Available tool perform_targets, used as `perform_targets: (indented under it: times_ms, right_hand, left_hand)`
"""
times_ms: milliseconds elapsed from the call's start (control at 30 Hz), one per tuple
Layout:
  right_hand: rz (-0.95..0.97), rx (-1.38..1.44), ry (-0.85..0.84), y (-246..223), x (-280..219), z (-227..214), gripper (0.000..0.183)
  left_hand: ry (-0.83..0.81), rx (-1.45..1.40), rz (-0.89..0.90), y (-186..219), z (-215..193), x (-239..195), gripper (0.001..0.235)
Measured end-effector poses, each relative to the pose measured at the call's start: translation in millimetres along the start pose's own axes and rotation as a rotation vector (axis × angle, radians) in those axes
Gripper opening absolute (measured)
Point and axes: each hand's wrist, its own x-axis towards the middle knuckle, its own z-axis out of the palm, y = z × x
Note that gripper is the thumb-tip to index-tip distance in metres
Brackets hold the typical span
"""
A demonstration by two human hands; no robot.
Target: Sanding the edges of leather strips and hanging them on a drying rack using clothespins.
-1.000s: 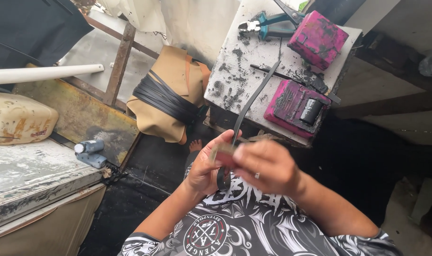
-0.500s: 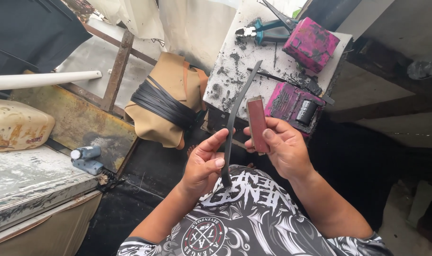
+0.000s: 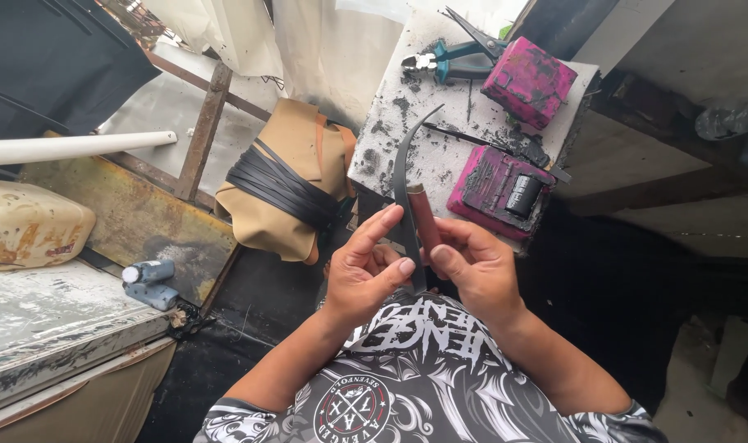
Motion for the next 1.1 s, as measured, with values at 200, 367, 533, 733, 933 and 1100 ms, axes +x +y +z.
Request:
perform_targets:
  times_ms: [200, 367, 533, 733, 933, 1100]
  right_hand:
    - [-0.22, -0.302, -0.036, -13.0, -14.1, 1.8, 0.049]
    - [-0.328, -0.357, -0.015, -18.8, -5.4, 2.3, 0.049]
    - [-0.389, -0.467, -0.033, -30.1, -8.9, 5.8, 0.044]
    - [-0.397, -0.344, 0.009, -21.0, 10.6, 3.4, 0.042]
    - [-0.41, -0.551, -0.14, -28.8, -28.3, 0.6, 0.044]
    - [-0.433, -0.438, -0.02, -34.5, 0.8, 11.1, 0.04]
  left_hand:
    - [0.035, 0.136, 0.091, 3.8, 2.9, 12.4, 0.067]
    - [0.003, 0.173, 0.102, -3.1, 9.8, 8.2, 0.065]
    - [0.007, 0.192, 0.146, -1.0, 3.4, 17.9, 0.067]
    - [-0.047, 0.195, 0.157, -5.6, 13.5, 9.8, 0.067]
    - [-0.002, 0.244, 0.166, 3.3, -4.0, 12.9, 0.061]
    - [-0.048, 0.141, 0.185, -7.0, 1.6, 9.7, 0.07]
